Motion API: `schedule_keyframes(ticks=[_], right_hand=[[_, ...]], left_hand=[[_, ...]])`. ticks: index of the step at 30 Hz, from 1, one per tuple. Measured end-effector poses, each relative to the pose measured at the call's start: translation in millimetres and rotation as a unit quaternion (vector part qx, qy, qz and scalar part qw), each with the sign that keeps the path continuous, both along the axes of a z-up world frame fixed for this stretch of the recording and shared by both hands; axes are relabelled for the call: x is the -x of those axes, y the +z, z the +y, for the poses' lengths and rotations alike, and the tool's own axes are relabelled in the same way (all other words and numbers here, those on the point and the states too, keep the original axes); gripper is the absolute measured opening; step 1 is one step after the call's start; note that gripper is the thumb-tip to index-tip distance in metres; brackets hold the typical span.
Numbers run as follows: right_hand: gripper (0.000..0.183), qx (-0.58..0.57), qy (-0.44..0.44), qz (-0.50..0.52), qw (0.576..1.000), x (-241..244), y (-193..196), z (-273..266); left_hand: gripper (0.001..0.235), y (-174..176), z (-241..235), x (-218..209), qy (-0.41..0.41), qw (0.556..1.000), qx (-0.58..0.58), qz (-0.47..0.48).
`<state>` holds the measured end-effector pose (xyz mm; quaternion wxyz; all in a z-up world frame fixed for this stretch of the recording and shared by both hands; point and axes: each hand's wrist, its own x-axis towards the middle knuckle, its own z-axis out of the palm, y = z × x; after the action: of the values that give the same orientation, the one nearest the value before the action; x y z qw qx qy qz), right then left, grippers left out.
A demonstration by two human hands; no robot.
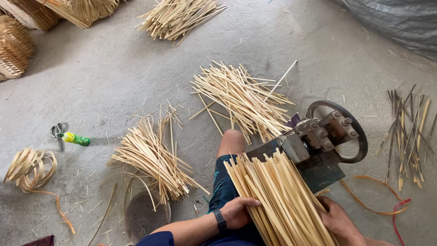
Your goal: The person sits on the floor and uses a foot-pedal powered splitting machine to split bamboo sticks into thin strips. They feed each stick through the blade and collect the resulting strips in a bundle on their lap.
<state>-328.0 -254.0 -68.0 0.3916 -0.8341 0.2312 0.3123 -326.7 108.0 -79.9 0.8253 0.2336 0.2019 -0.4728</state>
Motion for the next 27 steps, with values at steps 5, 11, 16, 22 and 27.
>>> schedule_keyframes(ticks=[5,11,16,22,27], right_hand=[[0.061,0.032,-0.007,-0.081,0.996,6.5,28.0,13.2],[0.060,0.194,0.198,-0.140,0.951,39.5,36.0,11.2],[0.028,0.152,0.054,-0.229,0.960,56.3,40.2,27.8],[0.015,0.203,-0.010,-0.291,0.935,59.0,94.2,62.7],[0.014,0.170,-0.003,-0.389,0.905,58.6,150.8,80.3]], left_hand=[[0.076,19.5,18.9,-9.6,-0.148,0.984,-0.103,0.012],[0.068,76.9,59.6,-53.3,-0.489,0.780,-0.273,-0.281],[0.048,130.4,38.7,-131.4,-0.319,0.790,-0.267,-0.450],[0.034,161.2,-9.4,-183.8,-0.052,0.826,-0.337,-0.448],[0.025,144.9,-34.9,-210.8,0.002,0.843,-0.346,-0.413]])
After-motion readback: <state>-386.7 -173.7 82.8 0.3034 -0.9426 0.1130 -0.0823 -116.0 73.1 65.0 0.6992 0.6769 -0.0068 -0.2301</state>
